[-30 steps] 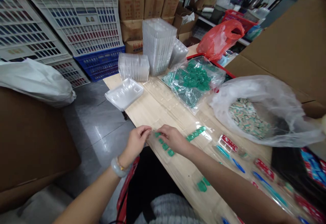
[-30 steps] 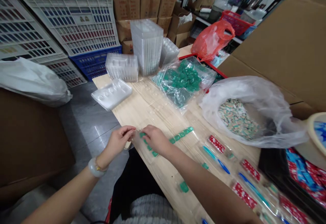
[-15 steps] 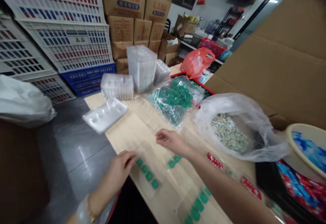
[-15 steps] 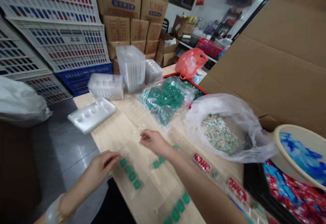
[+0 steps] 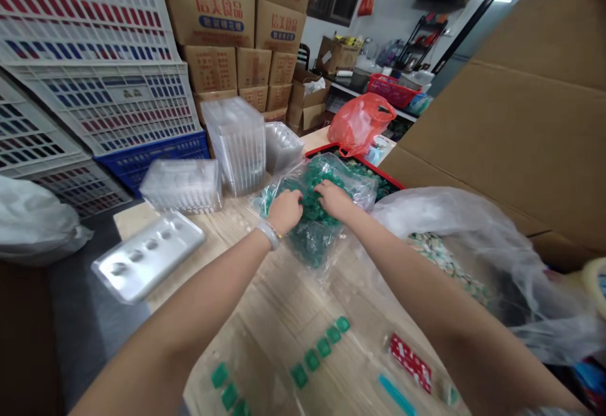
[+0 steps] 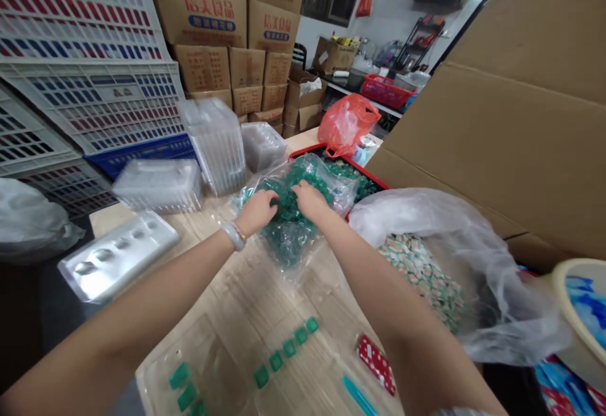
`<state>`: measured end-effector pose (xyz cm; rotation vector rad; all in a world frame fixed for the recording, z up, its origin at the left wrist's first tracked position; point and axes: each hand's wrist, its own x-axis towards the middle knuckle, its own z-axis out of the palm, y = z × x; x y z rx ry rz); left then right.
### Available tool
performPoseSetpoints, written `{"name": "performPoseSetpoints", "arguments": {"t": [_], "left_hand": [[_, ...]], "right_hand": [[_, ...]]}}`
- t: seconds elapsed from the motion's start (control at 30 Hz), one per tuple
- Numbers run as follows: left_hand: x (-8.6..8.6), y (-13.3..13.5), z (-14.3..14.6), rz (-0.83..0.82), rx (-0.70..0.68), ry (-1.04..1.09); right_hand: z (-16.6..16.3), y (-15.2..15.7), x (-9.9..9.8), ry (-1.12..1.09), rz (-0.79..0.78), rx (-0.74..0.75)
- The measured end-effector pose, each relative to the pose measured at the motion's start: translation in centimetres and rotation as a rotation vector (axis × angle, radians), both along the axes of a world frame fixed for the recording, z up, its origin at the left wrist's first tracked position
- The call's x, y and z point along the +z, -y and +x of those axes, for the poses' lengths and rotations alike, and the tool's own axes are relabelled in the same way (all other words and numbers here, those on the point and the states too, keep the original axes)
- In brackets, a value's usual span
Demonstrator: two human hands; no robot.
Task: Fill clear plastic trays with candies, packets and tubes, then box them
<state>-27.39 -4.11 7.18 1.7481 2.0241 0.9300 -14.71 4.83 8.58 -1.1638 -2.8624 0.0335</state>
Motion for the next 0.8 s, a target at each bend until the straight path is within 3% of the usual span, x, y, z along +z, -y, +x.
{"name": "performPoseSetpoints", "arguments": {"t": [0.1,0.2,0.3,0.43,0.53,0.6,0.7,0.8], "left_hand": [[0.1,1.0,-1.1,0.026,-0.032,0.346],[0.8,2.0,-1.6,-0.047,-0.035,0.768],[1.5,2.6,-1.4,-0.073,-0.034,0.960],[2.0,2.9,-0.7,-0.058,-0.012,0.987],[2.1,3.1,-0.1,-0.070,-0.021,1.004],[1.9,3.3,0.3,-0.074,-0.014,1.016],[1.4,3.5,1.0,-0.095,-0.034,0.990],[1.0,3.6,1.4,-0.018,-0.088,0.703]], "right_hand": [[1.3,0.3,0.2,-0.049,0.031,-0.059],[1.7,0.9,0.8,-0.275,-0.008,-0.089],[1.5,2.3,1.3,-0.676,-0.295,-0.211],[1.9,4.8,1.5,-1.106,-1.019,-0.342],[2.5,6.4,1.5,-1.209,-1.332,-0.332],[2.7,7.0,1.4,-1.247,-1.396,-0.366],[2.5,7.6,1.2,-1.316,-1.369,-0.447],[2.1,8.2,1.2,-1.329,-1.314,-0.448]]}}
